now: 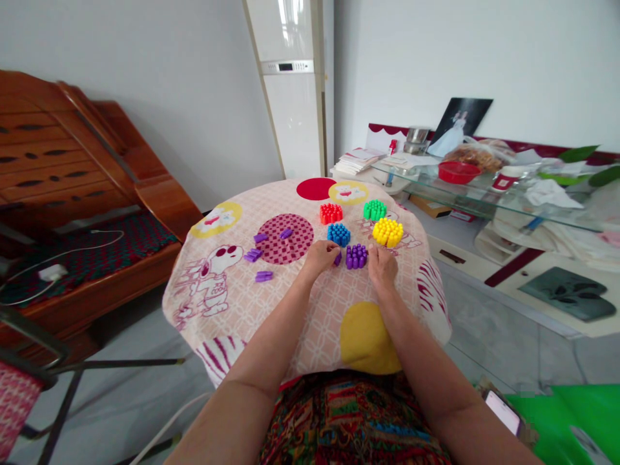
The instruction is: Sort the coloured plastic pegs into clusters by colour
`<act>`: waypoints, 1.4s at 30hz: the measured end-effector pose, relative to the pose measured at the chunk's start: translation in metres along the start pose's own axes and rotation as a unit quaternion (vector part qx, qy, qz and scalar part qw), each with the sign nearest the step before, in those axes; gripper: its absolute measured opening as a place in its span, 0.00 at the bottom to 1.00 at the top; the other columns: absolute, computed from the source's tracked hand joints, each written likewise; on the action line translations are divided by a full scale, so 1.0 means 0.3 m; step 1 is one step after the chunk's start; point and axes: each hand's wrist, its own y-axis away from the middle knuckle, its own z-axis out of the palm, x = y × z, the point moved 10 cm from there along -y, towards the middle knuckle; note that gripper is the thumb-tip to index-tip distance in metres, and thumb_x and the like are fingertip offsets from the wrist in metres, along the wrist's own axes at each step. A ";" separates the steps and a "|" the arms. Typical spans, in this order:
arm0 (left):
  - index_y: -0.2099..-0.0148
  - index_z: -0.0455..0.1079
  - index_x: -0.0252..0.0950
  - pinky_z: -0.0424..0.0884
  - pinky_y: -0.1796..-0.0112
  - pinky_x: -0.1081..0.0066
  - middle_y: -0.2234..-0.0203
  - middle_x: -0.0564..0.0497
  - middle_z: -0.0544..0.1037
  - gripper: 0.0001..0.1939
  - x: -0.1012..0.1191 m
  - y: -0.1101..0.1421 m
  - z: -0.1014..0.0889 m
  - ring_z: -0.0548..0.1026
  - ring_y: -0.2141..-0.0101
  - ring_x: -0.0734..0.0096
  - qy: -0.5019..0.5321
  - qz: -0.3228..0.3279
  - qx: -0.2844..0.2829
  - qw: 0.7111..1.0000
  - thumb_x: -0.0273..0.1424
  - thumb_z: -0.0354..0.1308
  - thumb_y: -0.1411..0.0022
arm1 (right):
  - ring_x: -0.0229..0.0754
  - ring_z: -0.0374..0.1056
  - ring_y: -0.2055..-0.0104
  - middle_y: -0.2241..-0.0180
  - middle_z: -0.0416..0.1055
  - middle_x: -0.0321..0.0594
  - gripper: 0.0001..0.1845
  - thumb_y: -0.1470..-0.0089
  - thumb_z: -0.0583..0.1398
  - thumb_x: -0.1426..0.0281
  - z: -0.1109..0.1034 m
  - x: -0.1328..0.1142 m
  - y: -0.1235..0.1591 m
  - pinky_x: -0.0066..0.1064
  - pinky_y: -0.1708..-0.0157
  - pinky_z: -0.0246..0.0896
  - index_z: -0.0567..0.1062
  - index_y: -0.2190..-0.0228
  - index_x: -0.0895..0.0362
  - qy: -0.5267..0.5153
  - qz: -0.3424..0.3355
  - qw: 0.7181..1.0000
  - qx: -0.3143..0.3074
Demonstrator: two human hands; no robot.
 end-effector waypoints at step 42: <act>0.50 0.74 0.35 0.71 0.54 0.70 0.60 0.46 0.81 0.17 0.021 0.064 -0.080 0.78 0.58 0.66 -0.079 0.031 0.101 0.991 0.26 0.59 0.43 | 0.45 0.68 0.66 0.67 0.77 0.50 0.27 0.34 0.45 0.63 -0.005 -0.007 0.001 0.33 0.69 0.48 0.80 0.67 0.61 0.002 -0.004 1.000 -0.008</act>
